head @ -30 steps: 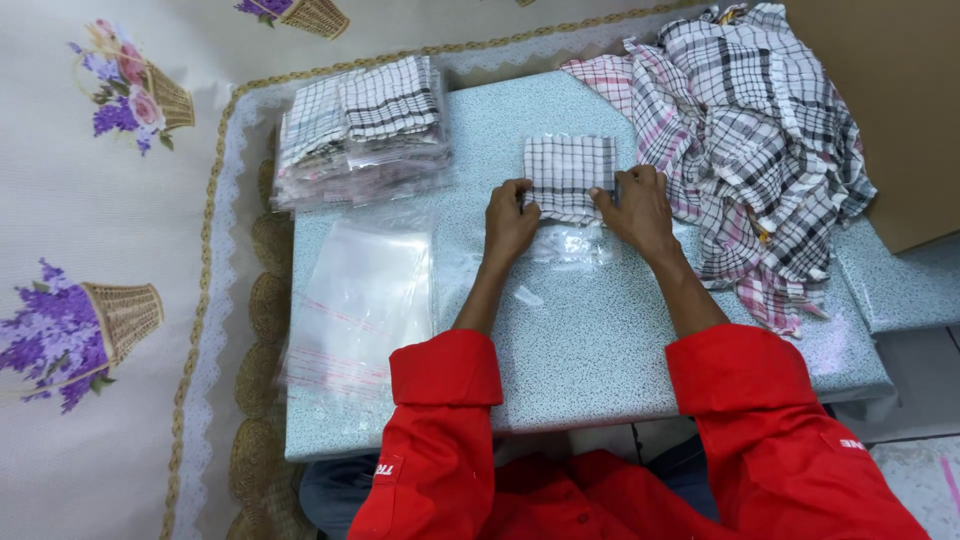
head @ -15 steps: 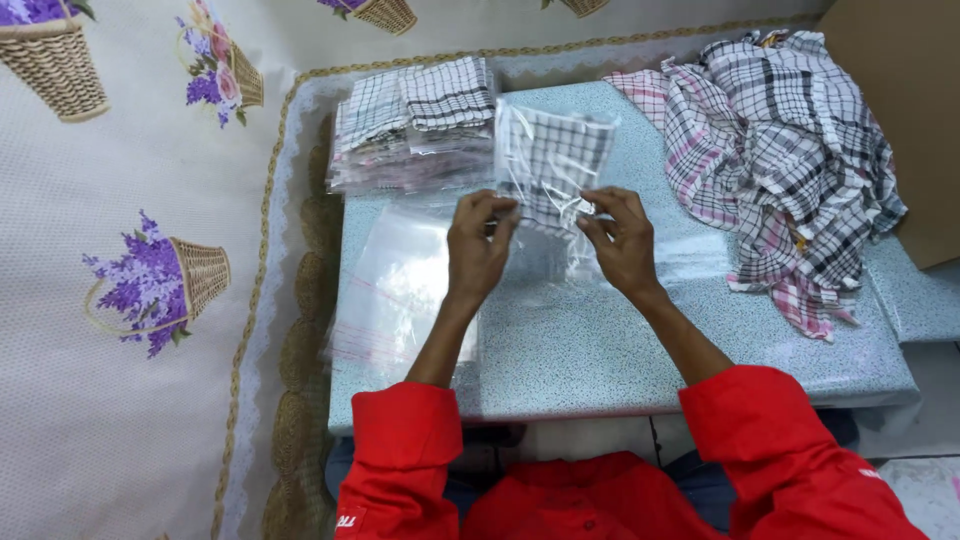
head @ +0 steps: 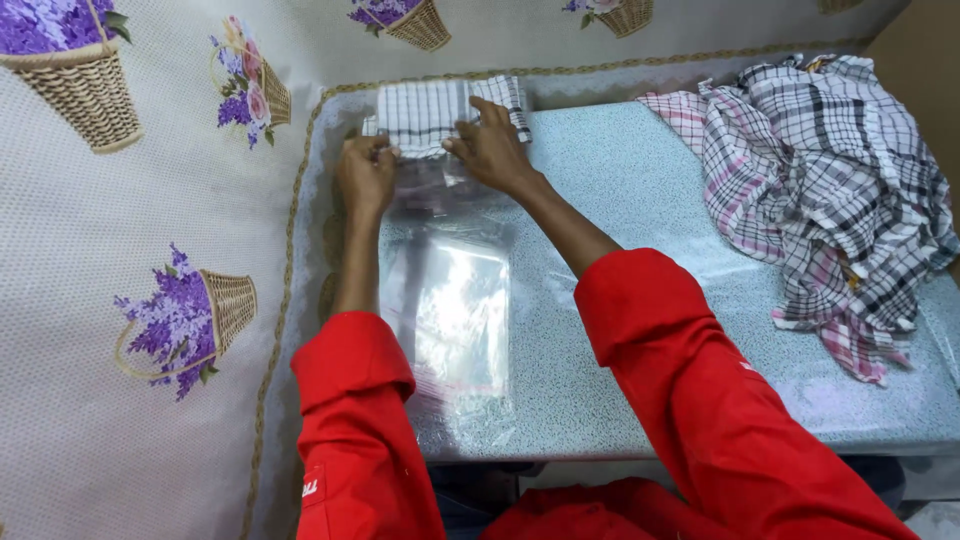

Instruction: Folding checkered cloths and placing them into individual plastic bags for packaging

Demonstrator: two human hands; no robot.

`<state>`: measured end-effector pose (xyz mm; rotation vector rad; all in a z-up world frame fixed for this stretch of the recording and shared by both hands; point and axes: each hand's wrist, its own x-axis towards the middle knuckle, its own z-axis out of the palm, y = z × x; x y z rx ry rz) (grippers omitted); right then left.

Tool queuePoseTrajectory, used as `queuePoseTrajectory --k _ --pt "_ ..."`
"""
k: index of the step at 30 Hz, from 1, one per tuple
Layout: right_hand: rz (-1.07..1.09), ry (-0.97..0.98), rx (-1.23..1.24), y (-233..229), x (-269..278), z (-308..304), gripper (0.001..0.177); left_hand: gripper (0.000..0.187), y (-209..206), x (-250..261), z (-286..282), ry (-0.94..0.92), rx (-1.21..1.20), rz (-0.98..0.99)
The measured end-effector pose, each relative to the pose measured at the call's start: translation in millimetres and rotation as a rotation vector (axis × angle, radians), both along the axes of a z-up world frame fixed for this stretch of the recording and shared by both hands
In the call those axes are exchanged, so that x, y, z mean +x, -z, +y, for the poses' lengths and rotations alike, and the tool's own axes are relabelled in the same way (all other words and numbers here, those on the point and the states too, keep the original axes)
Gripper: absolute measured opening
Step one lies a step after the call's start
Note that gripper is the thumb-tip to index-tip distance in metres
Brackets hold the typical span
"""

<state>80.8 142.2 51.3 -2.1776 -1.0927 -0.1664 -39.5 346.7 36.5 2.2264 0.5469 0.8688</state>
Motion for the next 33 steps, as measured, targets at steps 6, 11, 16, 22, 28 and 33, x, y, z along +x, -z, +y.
queuePoseTrajectory --k 6,11,16,22,28,33 --pt "-0.169 0.065 -0.232 1.2 4.6 -1.1 0.060 0.018 66.3 24.6 42.8 0.005 0.198 -0.075" --pt "-0.138 0.065 -0.067 -28.4 -4.2 -27.9 0.058 0.021 32.7 10.0 38.7 -0.009 0.193 -0.060" --pt "-0.403 0.097 0.146 -0.5 18.8 -139.7 0.039 0.020 -29.2 -18.9 -5.1 -0.167 0.371 -0.304" --pt "-0.472 0.476 -0.186 62.8 52.7 -310.3 0.034 0.018 -57.4 0.6 -138.7 0.023 0.375 -0.479" --pt "-0.442 0.683 -0.147 95.4 65.9 -364.1 0.043 0.014 -5.1 54.2 -279.1 0.506 0.260 -0.178" --pt "-0.445 0.604 -0.097 120.4 78.3 -347.9 0.005 0.016 32.1 93.7 -342.7 0.565 0.066 -0.027"
